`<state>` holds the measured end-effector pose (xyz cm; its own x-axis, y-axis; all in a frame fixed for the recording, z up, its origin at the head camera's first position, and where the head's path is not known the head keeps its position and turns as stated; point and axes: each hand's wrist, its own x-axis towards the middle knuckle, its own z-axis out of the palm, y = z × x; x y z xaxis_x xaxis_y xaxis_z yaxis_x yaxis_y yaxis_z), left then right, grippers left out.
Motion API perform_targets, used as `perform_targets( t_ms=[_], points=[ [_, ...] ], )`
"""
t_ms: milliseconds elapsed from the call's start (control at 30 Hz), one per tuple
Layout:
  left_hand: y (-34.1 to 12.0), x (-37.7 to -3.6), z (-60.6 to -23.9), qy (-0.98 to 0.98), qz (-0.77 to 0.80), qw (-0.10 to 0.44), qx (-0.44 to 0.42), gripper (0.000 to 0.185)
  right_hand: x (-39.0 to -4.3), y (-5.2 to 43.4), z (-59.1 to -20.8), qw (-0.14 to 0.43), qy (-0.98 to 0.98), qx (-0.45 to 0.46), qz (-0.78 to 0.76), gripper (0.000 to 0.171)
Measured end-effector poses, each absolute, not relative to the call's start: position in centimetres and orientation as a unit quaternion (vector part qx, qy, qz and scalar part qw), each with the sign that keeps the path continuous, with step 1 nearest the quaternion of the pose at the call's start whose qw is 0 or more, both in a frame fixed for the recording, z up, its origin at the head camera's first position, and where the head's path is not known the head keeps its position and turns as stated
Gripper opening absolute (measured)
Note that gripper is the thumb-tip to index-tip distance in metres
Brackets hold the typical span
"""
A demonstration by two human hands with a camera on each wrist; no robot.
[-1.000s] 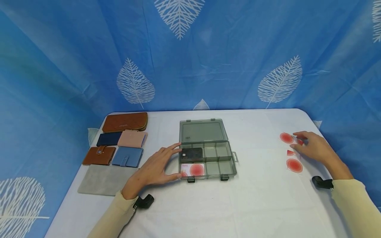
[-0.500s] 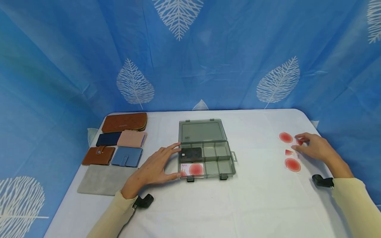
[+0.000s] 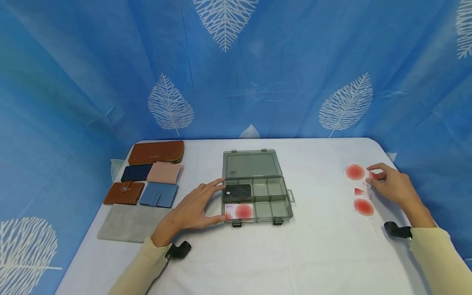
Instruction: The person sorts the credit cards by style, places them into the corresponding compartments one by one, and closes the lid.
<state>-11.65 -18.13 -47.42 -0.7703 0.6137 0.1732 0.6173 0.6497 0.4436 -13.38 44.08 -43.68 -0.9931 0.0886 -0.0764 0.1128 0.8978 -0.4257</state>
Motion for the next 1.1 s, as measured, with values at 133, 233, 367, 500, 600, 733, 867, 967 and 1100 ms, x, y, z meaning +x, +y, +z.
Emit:
perform_targets(
  t_ms=[133, 233, 367, 500, 600, 733, 867, 967, 1100],
  points=[
    [-18.1, -11.6, -47.4, -0.909, -0.244, 0.004, -0.338, 0.094, -13.3, 42.9, -42.9, -0.006, 0.972, 0.046, -0.229, 0.044],
    [-18.1, -11.5, -47.4, -0.909, -0.243, 0.006, -0.338, 0.093, -13.3, 41.5, -42.2, -0.019, 0.971, 0.046, -0.234, 0.044],
    [-18.1, -11.5, -47.5, -0.911, -0.242, 0.003, -0.335, 0.093, -13.3, 38.8, -41.3, -0.036, 0.969, 0.037, -0.240, 0.043],
    [-18.0, -11.4, -47.6, -0.909, -0.243, 0.007, -0.338, 0.094, -13.1, 35.7, -41.1, -0.072, 0.966, -0.006, -0.248, 0.038],
    [-18.0, -11.4, -47.7, -0.907, -0.245, 0.012, -0.341, 0.094, -12.9, 33.4, -41.0, -0.098, 0.960, -0.040, -0.259, 0.033],
    [-18.1, -11.4, -47.6, -0.909, -0.243, 0.010, -0.338, 0.094, -13.0, 30.4, -40.8, -0.123, 0.949, -0.087, -0.275, 0.027],
    [-18.1, -11.4, -47.6, -0.909, -0.245, 0.006, -0.337, 0.094, -13.3, 27.9, -40.4, -0.132, 0.942, -0.119, -0.285, 0.025],
    [-18.1, -11.4, -47.5, -0.907, -0.247, 0.008, -0.340, 0.094, -13.4, 26.4, -40.3, -0.130, 0.938, -0.138, -0.290, 0.025],
    [-18.0, -11.4, -47.4, -0.908, -0.245, 0.008, -0.340, 0.093, -13.2, 24.6, -40.3, -0.111, 0.935, -0.161, -0.295, 0.024]
  ],
)
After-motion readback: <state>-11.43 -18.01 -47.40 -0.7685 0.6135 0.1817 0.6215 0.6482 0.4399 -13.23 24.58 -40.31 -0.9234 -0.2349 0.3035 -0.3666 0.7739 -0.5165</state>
